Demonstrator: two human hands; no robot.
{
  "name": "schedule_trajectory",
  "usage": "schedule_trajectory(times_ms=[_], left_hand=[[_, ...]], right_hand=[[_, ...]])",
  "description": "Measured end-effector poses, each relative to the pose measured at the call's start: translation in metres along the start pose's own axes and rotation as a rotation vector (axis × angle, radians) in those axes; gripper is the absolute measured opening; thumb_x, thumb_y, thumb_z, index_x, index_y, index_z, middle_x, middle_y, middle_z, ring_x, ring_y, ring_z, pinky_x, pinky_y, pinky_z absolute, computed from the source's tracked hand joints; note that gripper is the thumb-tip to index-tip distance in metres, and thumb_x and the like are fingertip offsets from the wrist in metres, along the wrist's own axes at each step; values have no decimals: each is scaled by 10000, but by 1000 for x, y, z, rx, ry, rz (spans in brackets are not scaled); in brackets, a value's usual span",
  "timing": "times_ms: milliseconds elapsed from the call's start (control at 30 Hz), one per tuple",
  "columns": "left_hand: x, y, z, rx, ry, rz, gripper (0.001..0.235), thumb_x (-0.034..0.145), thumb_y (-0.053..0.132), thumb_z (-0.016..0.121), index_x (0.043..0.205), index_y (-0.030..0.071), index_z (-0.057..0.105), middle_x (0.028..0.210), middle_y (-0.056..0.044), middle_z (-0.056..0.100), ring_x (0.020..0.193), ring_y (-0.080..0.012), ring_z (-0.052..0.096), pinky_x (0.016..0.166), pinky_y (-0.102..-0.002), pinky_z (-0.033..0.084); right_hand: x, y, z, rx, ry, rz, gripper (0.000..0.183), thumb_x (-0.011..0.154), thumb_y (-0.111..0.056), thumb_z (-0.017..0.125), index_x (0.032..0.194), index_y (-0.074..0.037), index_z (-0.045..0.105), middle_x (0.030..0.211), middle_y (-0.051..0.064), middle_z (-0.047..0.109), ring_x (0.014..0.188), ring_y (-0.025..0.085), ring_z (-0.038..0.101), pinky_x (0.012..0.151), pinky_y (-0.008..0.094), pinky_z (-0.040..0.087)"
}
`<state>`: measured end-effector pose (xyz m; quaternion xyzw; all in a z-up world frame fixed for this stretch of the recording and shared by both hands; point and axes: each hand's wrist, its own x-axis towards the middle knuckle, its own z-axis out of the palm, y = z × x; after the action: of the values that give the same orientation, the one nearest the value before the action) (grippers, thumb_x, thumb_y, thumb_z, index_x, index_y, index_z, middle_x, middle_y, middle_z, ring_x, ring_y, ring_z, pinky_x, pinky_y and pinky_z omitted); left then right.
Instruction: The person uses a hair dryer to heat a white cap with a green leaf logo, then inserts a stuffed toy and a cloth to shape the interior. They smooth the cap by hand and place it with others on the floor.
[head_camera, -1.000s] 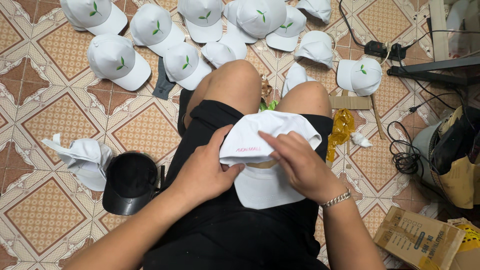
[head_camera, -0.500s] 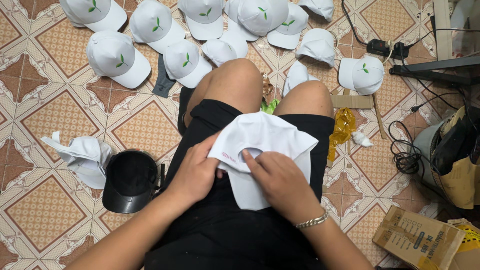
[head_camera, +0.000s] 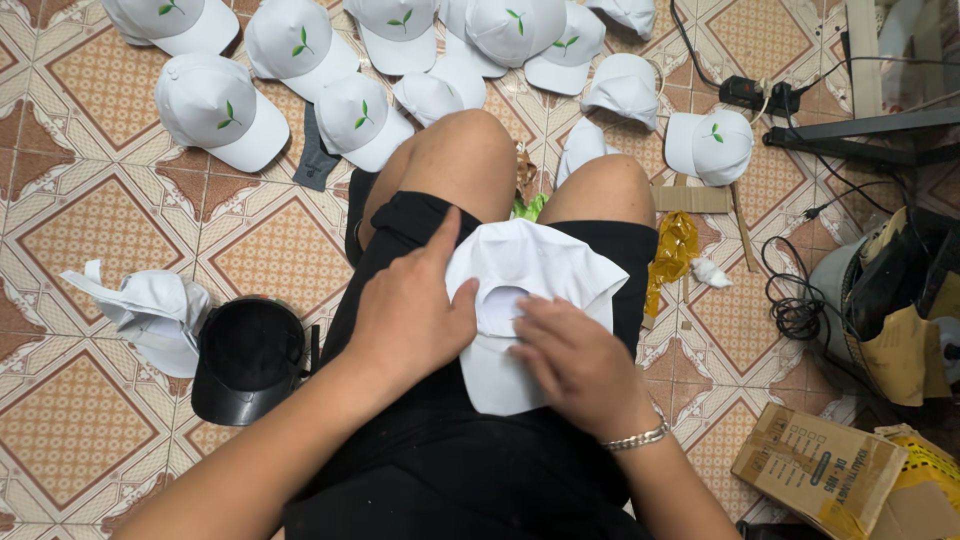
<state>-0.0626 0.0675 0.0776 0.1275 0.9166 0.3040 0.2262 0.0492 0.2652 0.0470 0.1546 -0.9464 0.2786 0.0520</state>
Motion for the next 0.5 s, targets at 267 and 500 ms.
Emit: schedule_trajectory(times_ms=[267, 500], left_hand=[[-4, 12, -5, -123, 65, 102, 835, 733, -5, 678, 1517, 129, 426, 919, -258, 731, 790, -449, 706, 786, -504, 566], [-23, 13, -25, -306, 177, 283, 802, 780, -49, 653, 1526, 149, 437, 1122, -179, 761, 968, -381, 733, 820, -426, 579]], right_hand=[[28, 27, -16, 91, 357, 660, 652, 787, -212, 891, 1313, 37, 597, 1142, 187, 674, 1055, 284, 658, 899, 371, 522], [9, 7, -1, 518, 745, 544, 526, 874, -2, 798, 1351, 55, 584, 1285, 140, 662, 1174, 196, 655, 1002, 300, 551]])
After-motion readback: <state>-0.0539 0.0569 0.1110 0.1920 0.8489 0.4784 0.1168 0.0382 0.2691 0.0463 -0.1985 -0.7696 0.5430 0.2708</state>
